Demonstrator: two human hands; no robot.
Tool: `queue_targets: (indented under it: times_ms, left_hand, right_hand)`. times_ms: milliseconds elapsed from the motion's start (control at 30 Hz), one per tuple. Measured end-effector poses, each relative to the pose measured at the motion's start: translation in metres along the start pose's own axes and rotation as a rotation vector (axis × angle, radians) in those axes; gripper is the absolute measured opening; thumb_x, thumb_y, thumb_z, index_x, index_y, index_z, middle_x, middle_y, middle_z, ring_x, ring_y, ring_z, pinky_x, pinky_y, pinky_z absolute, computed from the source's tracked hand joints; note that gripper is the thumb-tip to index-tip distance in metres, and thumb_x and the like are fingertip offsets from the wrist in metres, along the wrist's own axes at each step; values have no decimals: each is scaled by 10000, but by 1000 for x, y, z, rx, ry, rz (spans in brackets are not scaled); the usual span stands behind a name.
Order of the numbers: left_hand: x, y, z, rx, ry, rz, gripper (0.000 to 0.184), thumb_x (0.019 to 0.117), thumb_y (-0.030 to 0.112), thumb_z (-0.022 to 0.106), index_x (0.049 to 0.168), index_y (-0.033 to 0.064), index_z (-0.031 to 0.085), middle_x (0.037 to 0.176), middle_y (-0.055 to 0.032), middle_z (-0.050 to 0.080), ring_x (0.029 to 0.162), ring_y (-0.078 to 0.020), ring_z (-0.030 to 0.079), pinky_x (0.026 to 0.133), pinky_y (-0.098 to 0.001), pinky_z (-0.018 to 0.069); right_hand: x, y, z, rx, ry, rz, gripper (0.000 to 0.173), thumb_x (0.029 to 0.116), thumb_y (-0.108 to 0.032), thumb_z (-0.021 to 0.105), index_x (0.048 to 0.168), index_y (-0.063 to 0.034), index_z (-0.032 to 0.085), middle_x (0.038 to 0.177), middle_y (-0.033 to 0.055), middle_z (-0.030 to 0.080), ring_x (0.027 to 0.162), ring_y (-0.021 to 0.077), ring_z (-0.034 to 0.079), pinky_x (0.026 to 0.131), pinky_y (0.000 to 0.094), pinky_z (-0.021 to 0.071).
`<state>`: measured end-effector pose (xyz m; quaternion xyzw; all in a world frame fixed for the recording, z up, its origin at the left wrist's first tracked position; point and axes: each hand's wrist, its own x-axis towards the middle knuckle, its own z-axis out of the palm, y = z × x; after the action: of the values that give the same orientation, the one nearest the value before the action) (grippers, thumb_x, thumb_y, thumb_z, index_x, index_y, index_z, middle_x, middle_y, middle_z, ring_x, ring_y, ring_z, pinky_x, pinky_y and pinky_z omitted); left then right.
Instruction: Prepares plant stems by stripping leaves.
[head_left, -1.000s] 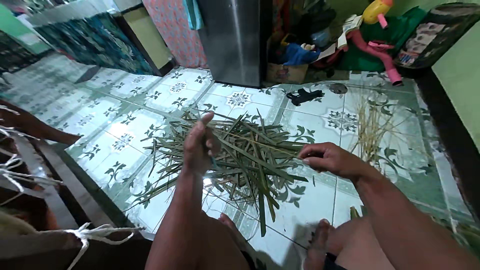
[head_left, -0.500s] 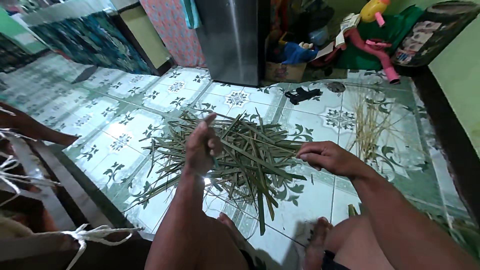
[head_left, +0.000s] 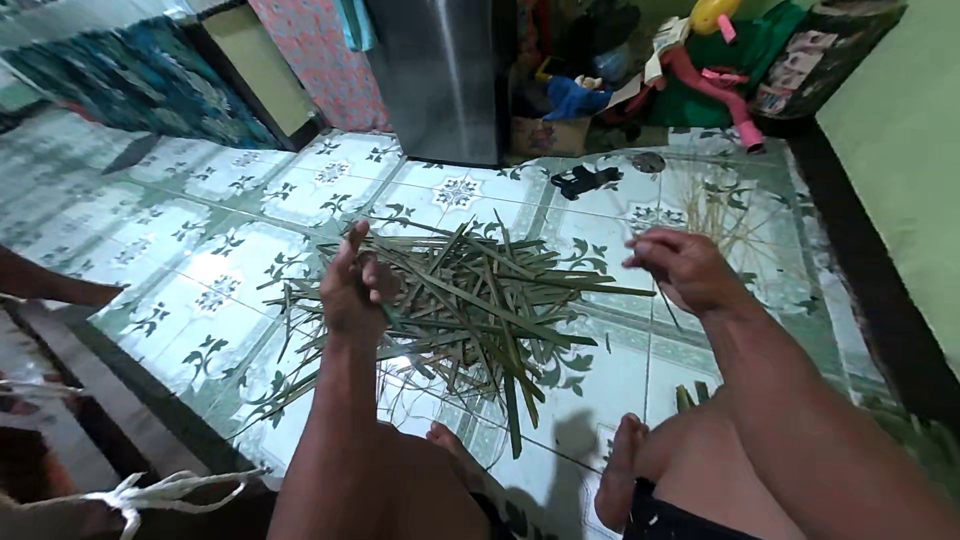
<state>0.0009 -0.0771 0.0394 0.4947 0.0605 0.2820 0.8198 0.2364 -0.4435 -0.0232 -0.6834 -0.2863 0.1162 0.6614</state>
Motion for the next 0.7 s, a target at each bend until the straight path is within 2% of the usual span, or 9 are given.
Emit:
queue_targets:
  times_ms: [33, 133, 200, 267, 367, 433, 533, 600, 700]
  left_hand:
    - [-1, -5, 1, 20, -3, -25, 395, 1082, 449, 325, 1248, 260, 629, 550, 100, 483, 389, -15, 433, 390, -180, 420]
    - [-13, -35, 22, 150, -115, -225, 352, 1000, 505, 551, 1164, 213, 661, 578, 88, 522, 426, -22, 490, 421, -193, 467]
    - [-26, -61, 48, 267, -211, -378, 332, 1015, 373, 511, 1174, 110, 635, 602, 57, 552, 456, -35, 524, 438, -195, 481]
    - [-43, -83, 76, 345, -314, -469, 327, 1061, 243, 438, 1243, 53, 630, 635, 54, 570, 477, -29, 514, 452, -182, 466]
    - [-55, -105, 101, 323, -344, -536, 395, 1082, 200, 435, 1434, 32, 498, 674, 19, 538, 503, -59, 502, 462, -200, 458]
    - [-50, -112, 105, 221, -306, -523, 437, 1078, 204, 428, 1491, 64, 415, 675, 15, 528, 506, -67, 510, 461, -206, 464]
    - [-36, -113, 102, 48, -252, -486, 455, 1066, 228, 421, 1506, 115, 403, 628, 26, 516, 467, -62, 505, 450, -202, 470]
    - [-28, -111, 99, -2, -225, -483, 411, 1066, 243, 417, 1448, 101, 477, 602, 32, 509, 448, -58, 496, 447, -201, 470]
    - [-15, -105, 94, 11, -177, -474, 348, 1074, 269, 423, 1354, 97, 538, 605, 37, 507, 445, -46, 492, 440, -191, 470]
  right_hand:
    - [1, -3, 0, 43, 81, -27, 134, 973, -132, 574, 1010, -110, 701, 890, -57, 679, 790, 53, 643, 793, 269, 569]
    - [2, -12, 12, 152, 174, -98, 83, 976, -119, 605, 984, -151, 681, 816, -77, 659, 691, 35, 613, 688, 224, 557]
    - [1, -16, 27, 248, 169, -105, 82, 979, -78, 583, 989, -139, 637, 817, -44, 683, 671, 72, 656, 652, 247, 591]
    - [0, -18, 43, 339, 133, -89, 99, 985, -50, 555, 1014, -125, 612, 862, -5, 718, 719, 121, 702, 675, 288, 618]
    - [-7, -21, 69, 409, 96, -17, 93, 984, -50, 539, 1004, -108, 608, 924, 37, 744, 761, 147, 722, 701, 307, 622]
    - [-13, -21, 83, 449, 73, 23, 102, 969, -34, 558, 980, -90, 643, 936, 55, 744, 765, 148, 716, 704, 306, 618]
    - [-22, -17, 99, 532, 23, 90, 105, 982, -21, 553, 991, -56, 651, 952, 81, 744, 769, 157, 717, 705, 304, 616]
    - [-26, -16, 103, 572, -46, 180, 111, 1020, -63, 516, 1053, -42, 619, 981, 95, 732, 767, 162, 709, 698, 307, 610]
    - [-32, -20, 96, 417, -329, 238, 242, 1051, -166, 491, 1186, 4, 597, 1032, 102, 731, 769, 170, 713, 679, 313, 607]
